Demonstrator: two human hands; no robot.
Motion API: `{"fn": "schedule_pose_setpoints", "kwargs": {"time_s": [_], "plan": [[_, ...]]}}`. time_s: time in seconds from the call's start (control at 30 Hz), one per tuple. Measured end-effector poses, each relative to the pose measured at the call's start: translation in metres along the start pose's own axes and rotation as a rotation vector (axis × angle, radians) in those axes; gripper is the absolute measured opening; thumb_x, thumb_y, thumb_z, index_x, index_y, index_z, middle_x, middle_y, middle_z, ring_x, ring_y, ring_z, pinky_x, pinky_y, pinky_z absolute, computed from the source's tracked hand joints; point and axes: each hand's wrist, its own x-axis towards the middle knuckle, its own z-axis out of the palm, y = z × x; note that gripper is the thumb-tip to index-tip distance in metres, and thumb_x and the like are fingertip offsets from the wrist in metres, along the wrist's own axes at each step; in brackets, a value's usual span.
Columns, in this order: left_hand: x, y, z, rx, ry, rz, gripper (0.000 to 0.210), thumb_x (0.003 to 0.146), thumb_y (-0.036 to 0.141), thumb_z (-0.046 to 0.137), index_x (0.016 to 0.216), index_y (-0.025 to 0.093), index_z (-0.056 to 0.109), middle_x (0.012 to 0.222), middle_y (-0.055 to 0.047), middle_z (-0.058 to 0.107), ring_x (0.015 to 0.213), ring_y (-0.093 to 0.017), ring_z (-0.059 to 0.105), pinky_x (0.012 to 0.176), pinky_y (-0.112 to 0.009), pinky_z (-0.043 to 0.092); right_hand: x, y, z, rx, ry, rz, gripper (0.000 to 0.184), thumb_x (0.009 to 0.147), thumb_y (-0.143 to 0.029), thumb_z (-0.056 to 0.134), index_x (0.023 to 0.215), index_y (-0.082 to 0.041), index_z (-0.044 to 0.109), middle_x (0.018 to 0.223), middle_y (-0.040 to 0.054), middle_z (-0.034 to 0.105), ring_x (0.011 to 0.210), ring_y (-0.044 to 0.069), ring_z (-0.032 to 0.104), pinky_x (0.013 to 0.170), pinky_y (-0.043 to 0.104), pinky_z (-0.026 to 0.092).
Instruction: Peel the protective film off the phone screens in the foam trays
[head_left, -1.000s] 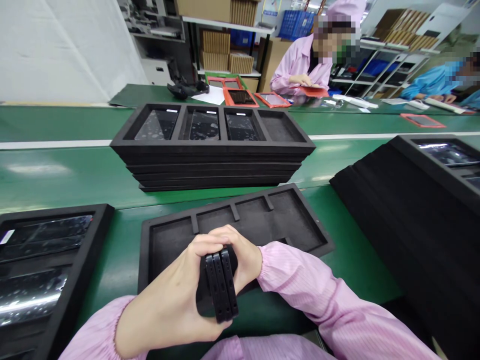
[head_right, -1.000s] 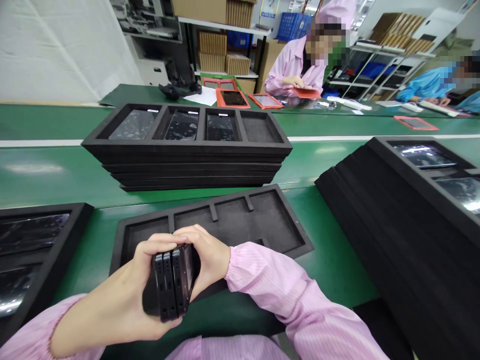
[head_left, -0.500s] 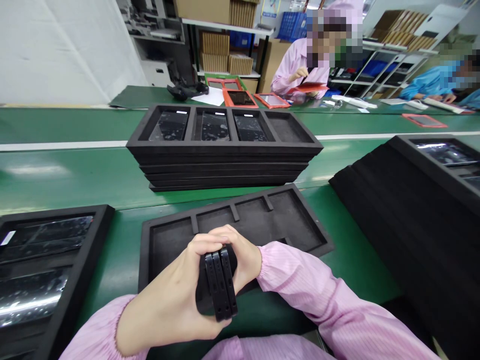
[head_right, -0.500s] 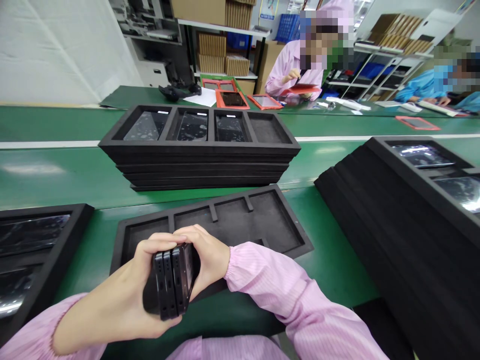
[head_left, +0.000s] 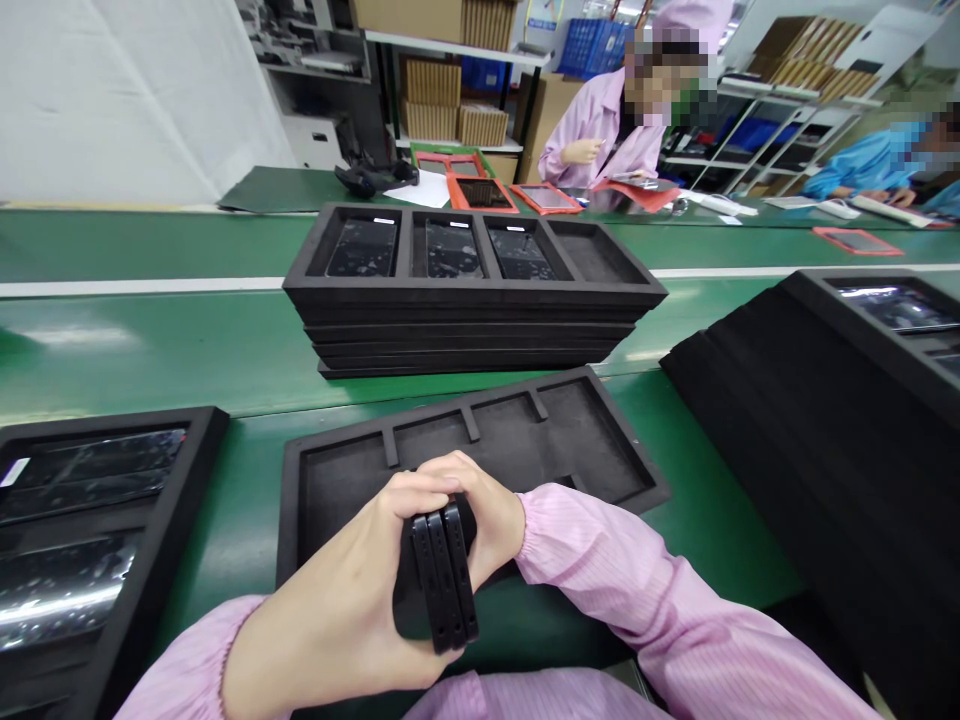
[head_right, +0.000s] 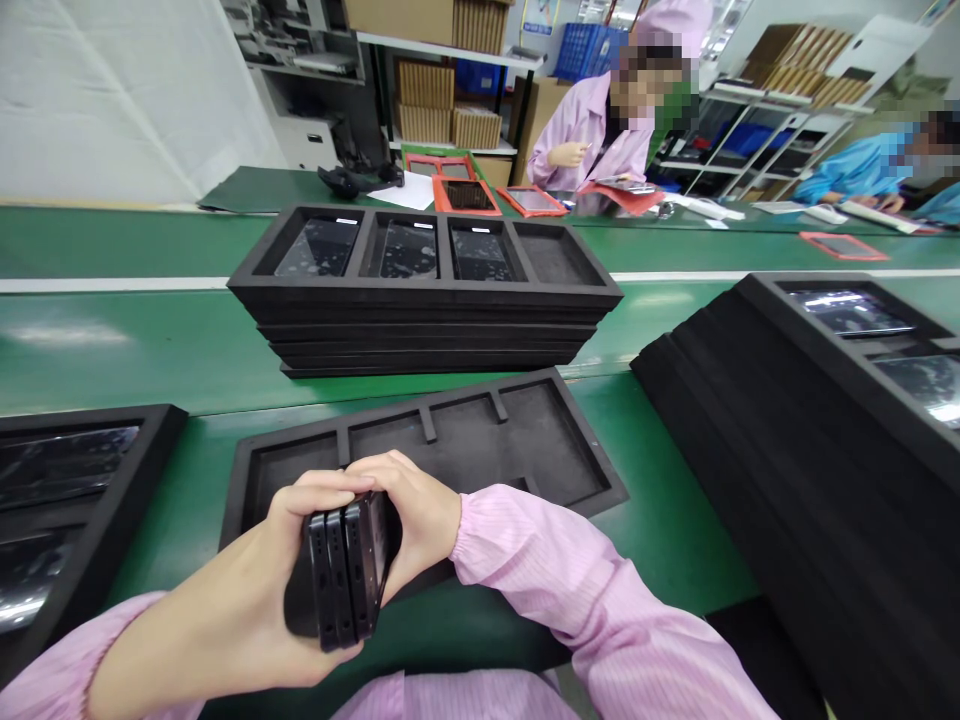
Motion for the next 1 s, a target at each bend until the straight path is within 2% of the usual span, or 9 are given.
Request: {"fn": "schedule_pose_setpoints", "kwargs": {"time_s": [0.37, 0.5, 0.6, 0.67, 0.7, 0.77, 0.83, 0.9, 1.0], "plan": [[0.001, -0.005, 0.005, 0.051, 0.077, 0.056, 0.082, 0.06, 0.015, 0.073, 0.129, 0.019, 0.029, 0.126, -0.015, 0.05, 0.12, -0.03, 0.054, 0.093, -0.042, 0.055, -0.004, 0.002, 0.001, -0.004, -0.029, 0.052, 0.102, 0.053, -0.071, 0.08, 0.129, -0.019, 0.036, 0.11, 0.0103, 0.055, 0.099, 0.023, 0.059, 0.088, 0.036, 0.048], [0.003, -0.019, 0.021, 0.03, 0.258, 0.024, 0.084, 0.071, 0.028, 0.075, 0.137, 0.018, 0.025, 0.125, -0.017, 0.049, 0.113, -0.028, 0.058, 0.092, -0.044, 0.055, 0.0, -0.005, -0.005, 0.057, -0.066, 0.238, 0.1, 0.054, -0.058, 0.086, 0.131, -0.02, 0.036, 0.12, 0.0124, 0.053, 0.11, 0.025, 0.055, 0.099, 0.039, 0.044], [0.001, -0.03, 0.03, 0.044, 0.378, 0.027, 0.082, 0.072, 0.037, 0.075, 0.136, 0.016, 0.028, 0.124, -0.019, 0.05, 0.115, -0.03, 0.058, 0.094, -0.047, 0.054, 0.005, -0.016, -0.024, 0.346, -0.222, 0.416, 0.116, 0.054, -0.054, 0.088, 0.145, -0.02, 0.025, 0.146, 0.017, 0.034, 0.137, 0.029, 0.036, 0.115, 0.043, 0.028], [-0.002, -0.034, 0.032, 0.119, 0.405, 0.123, 0.076, 0.073, 0.035, 0.076, 0.133, 0.014, 0.033, 0.122, -0.018, 0.054, 0.119, -0.03, 0.056, 0.104, -0.05, 0.048, 0.005, -0.024, -0.039, 0.608, -0.233, 0.615, 0.11, 0.066, -0.057, 0.082, 0.149, -0.023, 0.019, 0.156, 0.015, 0.02, 0.146, 0.027, 0.021, 0.119, 0.044, 0.02], [-0.002, -0.035, 0.033, 0.179, 0.405, 0.208, 0.068, 0.075, 0.031, 0.075, 0.129, 0.014, 0.037, 0.119, -0.017, 0.057, 0.12, -0.028, 0.056, 0.109, -0.05, 0.043, 0.004, -0.027, -0.045, 0.682, -0.178, 0.753, 0.101, 0.072, -0.059, 0.076, 0.149, -0.025, 0.02, 0.156, 0.0138, 0.02, 0.146, 0.026, 0.02, 0.119, 0.045, 0.02], [-0.002, -0.035, 0.034, 0.353, 0.393, 0.429, 0.045, 0.078, 0.018, 0.071, 0.117, 0.016, 0.047, 0.112, -0.01, 0.063, 0.118, -0.023, 0.058, 0.117, -0.047, 0.033, 0.002, -0.032, -0.05, 0.69, -0.019, 1.067, 0.088, 0.078, -0.063, 0.069, 0.146, -0.024, 0.028, 0.151, 0.0146, 0.029, 0.141, 0.027, 0.031, 0.114, 0.047, 0.029], [0.001, -0.033, 0.037, 0.525, 0.383, 0.645, 0.026, 0.081, 0.009, 0.064, 0.102, 0.02, 0.054, 0.102, -0.003, 0.068, 0.11, -0.017, 0.062, 0.12, -0.043, 0.027, 0.001, -0.036, -0.046, 0.722, 0.037, 1.281, 0.092, 0.074, -0.065, 0.072, 0.145, -0.022, 0.032, 0.141, 0.0157, 0.041, 0.127, 0.026, 0.046, 0.104, 0.045, 0.039], [0.004, -0.03, 0.041, 0.594, 0.392, 0.784, 0.018, 0.084, 0.008, 0.058, 0.094, 0.023, 0.056, 0.093, 0.003, 0.07, 0.101, -0.013, 0.064, 0.121, -0.041, 0.025, 0.004, -0.04, -0.035, 0.914, 0.006, 1.328, 0.097, 0.068, -0.062, 0.078, 0.144, -0.022, 0.033, 0.129, 0.0123, 0.05, 0.112, 0.022, 0.056, 0.095, 0.038, 0.045], [0.008, -0.029, 0.051, 0.555, 0.383, 0.851, 0.013, 0.088, 0.014, 0.054, 0.09, 0.027, 0.057, 0.088, 0.008, 0.07, 0.096, -0.011, 0.064, 0.121, -0.037, 0.023, 0.013, -0.044, -0.019, 1.082, 0.043, 1.282, 0.091, 0.059, -0.043, 0.087, 0.136, -0.024, 0.041, 0.107, 0.0034, 0.06, 0.097, 0.016, 0.06, 0.084, 0.028, 0.046]]}}
